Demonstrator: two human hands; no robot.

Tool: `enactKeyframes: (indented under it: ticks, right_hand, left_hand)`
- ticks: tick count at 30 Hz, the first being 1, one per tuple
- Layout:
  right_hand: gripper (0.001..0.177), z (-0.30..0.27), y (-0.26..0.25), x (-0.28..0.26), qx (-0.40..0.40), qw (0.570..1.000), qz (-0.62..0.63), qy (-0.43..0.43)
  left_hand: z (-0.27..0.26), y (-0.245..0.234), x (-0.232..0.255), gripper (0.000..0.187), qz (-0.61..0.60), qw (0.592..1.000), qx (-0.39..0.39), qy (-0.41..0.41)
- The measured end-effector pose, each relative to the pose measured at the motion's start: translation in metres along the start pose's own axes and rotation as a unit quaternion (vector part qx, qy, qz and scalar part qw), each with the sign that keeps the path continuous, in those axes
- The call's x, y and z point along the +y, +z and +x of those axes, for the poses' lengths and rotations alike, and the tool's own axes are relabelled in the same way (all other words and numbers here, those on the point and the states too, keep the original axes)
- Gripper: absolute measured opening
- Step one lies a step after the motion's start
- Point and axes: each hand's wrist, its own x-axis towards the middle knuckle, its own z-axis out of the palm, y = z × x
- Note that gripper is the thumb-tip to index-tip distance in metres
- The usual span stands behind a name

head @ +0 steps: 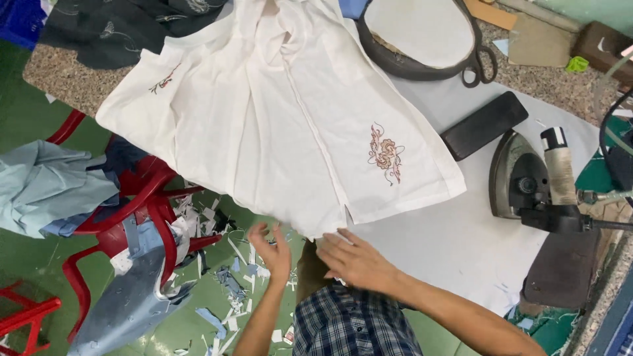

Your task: The person irons a white shirt with red embroidery on an ironing board. They use a steam iron and a black pressing cloth, smoothing the shirt's body, sleeves, and collar while frequently repositioning the garment.

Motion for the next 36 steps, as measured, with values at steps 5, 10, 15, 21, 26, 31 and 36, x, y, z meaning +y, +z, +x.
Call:
enactKeyframes:
  ticks: [5,10,15,21,26,31,36]
  right_hand:
    - [0.079,-0.048,0.044,0.041,-0.108,0.986,-0.126,0.02]
    - [0.068,-0.056,0.034,0.04,-0.013,0.997,-0.057,0.049]
    - [0.073,-0.075,0.031,0.052,0.033,0.99,-0.08,0.107]
    - [0.026,-0.16,-0.093,0.092,0.184,0.898,-0.327,0.231]
    - [0.089,-0.198,-0.177,0.095,0.0,0.737,-0.428,0.523]
    - [0.074,-0.212,-0.171,0.104,-0.049,0.72,-0.393,0.57]
    - [0.078,-0.221,-0.145,0.074,-0.09,0.686,-0.393,0.606]
  left_hand:
    - [0.01,0.013,0.035,0.095,-0.414,0.663,-0.025,-0.622]
    - [-0.033,0.036,-0.009,0.027,-0.498,0.664,0.067,-0.554]
    - [-0.062,0.027,-0.024,0.019,-0.437,0.71,0.113,-0.541]
    - [-0.051,0.012,0.0,0.04,-0.04,0.961,0.134,-0.241]
    - [0.049,0.103,0.111,0.031,-0.068,0.98,-0.059,0.179]
    - [0.103,0.261,0.23,0.049,0.047,0.906,-0.281,0.313]
    - [0.105,0.391,0.248,0.084,0.213,0.832,-0.439,0.265]
